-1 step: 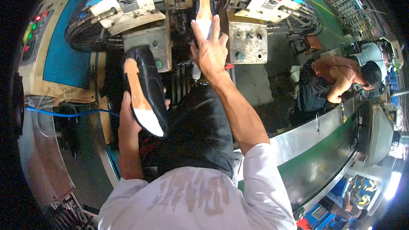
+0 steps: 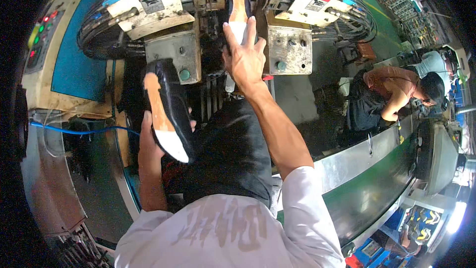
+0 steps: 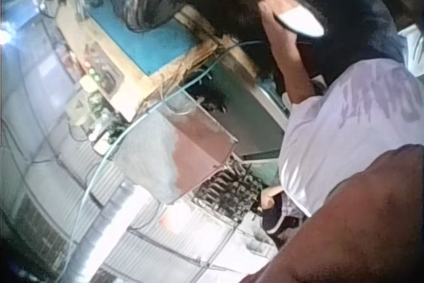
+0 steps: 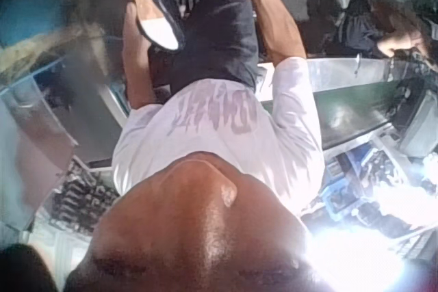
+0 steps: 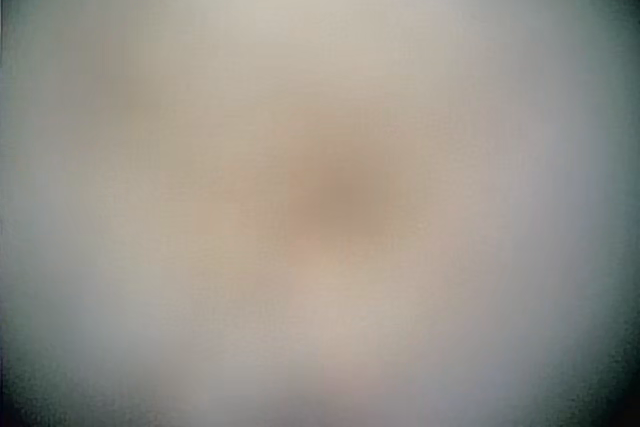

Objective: Operate a shoe-lasting machine to shape the upper of the shoe over the last.

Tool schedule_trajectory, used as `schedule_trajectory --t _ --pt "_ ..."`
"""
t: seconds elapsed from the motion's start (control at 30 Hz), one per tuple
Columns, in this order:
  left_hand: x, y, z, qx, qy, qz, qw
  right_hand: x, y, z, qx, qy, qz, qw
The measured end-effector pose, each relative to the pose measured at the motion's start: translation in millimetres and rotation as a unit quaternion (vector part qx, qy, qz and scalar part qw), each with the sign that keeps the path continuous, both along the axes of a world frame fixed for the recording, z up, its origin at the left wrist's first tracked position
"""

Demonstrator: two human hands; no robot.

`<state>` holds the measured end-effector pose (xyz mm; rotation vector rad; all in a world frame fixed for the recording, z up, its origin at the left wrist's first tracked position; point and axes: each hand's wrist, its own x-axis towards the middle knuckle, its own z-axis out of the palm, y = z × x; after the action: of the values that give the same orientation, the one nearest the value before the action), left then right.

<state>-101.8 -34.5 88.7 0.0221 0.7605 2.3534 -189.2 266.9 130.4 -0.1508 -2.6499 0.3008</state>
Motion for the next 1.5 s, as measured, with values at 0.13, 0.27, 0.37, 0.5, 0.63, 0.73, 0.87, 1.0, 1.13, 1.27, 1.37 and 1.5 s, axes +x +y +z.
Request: schedule_trajectory --t 0.13,0.27,0.37,0.5,0.63,0.73,0.87,1.0,1.13,1.27,1.37,1.5 --pt "43.9 -23.2 2.5 -0.132 -0.024 0.057 0.989 -3.2 -2.5 -8.8 0.022 0.041 0.018 0.999" --pt "63.4 -22.2 1.1 -0.180 -0.043 0.067 0.980 -5.9 13.3 -27.1 0.093 0.118 0.106 0.983" --pt "61.4 -13.9 -6.1 -0.170 -0.050 0.060 0.982 -14.3 12.7 -24.2 0.083 0.142 0.112 0.980" --pt "49.5 0.2 -18.9 -0.151 -0.069 0.038 0.985 -52.9 17.5 -11.8 0.090 0.165 0.105 0.977" --pt "40.7 17.0 -22.9 -0.152 -0.090 0.029 0.984 -104.3 27.8 -9.1 0.106 0.175 0.099 0.974" --pt "30.0 33.6 -16.3 -0.160 -0.101 0.023 0.982 -141.7 33.6 -9.8 0.113 0.199 0.092 0.969" --pt "7.6 52.9 -30.1 -0.142 -0.106 0.029 0.984 -171.8 42.8 -5.2 0.114 0.237 0.083 0.961" --pt "-6.1 55.1 -31.5 -0.151 -0.096 0.008 0.984 -181.9 41.6 8.7 0.117 0.160 0.081 0.977" --pt "-6.7 52.0 -32.7 -0.166 -0.076 0.000 0.983 -188.8 39.9 13.4 0.156 0.131 0.067 0.977" --pt "23.1 33.8 -24.1 -0.172 -0.062 0.059 0.981 -183.7 42.5 20.9 0.179 0.125 0.084 0.972" --pt "53.0 2.4 -43.3 -0.247 -0.062 0.122 0.959 -167.7 57.3 36.0 0.167 0.144 0.148 0.964" --pt "116.8 -59.0 7.4 -0.375 -0.138 0.244 0.884 -72.5 20.2 -11.6 0.201 0.201 0.184 0.941"
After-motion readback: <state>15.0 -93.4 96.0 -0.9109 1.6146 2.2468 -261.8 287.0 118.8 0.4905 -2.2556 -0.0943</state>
